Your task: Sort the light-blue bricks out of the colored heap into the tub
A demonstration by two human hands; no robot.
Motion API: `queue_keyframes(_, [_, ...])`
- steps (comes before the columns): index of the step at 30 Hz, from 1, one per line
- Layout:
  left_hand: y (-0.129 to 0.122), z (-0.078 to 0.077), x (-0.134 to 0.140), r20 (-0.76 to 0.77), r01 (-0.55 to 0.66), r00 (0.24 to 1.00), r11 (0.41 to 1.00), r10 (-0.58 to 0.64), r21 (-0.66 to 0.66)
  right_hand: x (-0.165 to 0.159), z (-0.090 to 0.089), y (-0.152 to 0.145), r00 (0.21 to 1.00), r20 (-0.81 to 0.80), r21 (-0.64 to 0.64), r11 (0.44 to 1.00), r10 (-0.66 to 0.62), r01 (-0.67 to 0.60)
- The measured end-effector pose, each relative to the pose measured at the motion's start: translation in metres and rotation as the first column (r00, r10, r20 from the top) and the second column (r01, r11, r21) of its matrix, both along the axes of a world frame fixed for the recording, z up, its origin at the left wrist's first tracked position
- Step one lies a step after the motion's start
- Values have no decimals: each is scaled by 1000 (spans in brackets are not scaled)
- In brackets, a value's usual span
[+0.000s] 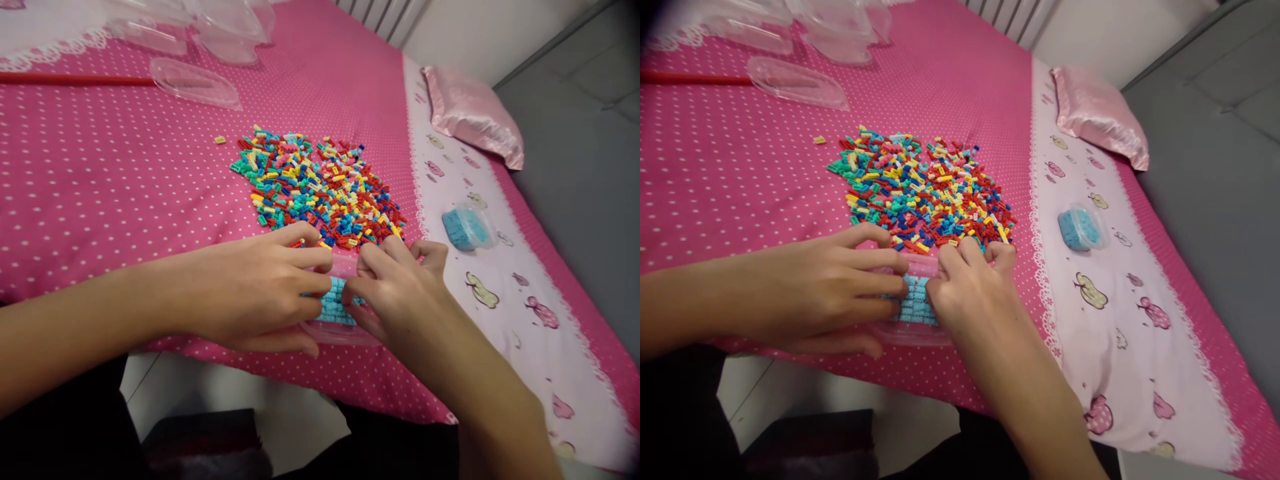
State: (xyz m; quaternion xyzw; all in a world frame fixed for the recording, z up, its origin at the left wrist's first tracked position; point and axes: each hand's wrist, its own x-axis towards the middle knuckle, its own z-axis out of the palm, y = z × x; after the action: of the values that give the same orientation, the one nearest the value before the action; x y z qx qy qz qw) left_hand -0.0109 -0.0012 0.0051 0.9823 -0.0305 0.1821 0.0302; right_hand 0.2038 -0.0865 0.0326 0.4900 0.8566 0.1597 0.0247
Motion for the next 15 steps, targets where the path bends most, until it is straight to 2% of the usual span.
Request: queue_keyframes(15, [-3, 4, -1, 28, -35, 999, 999, 35, 4, -8, 2, -2, 997, -44, -2, 998, -59, 59])
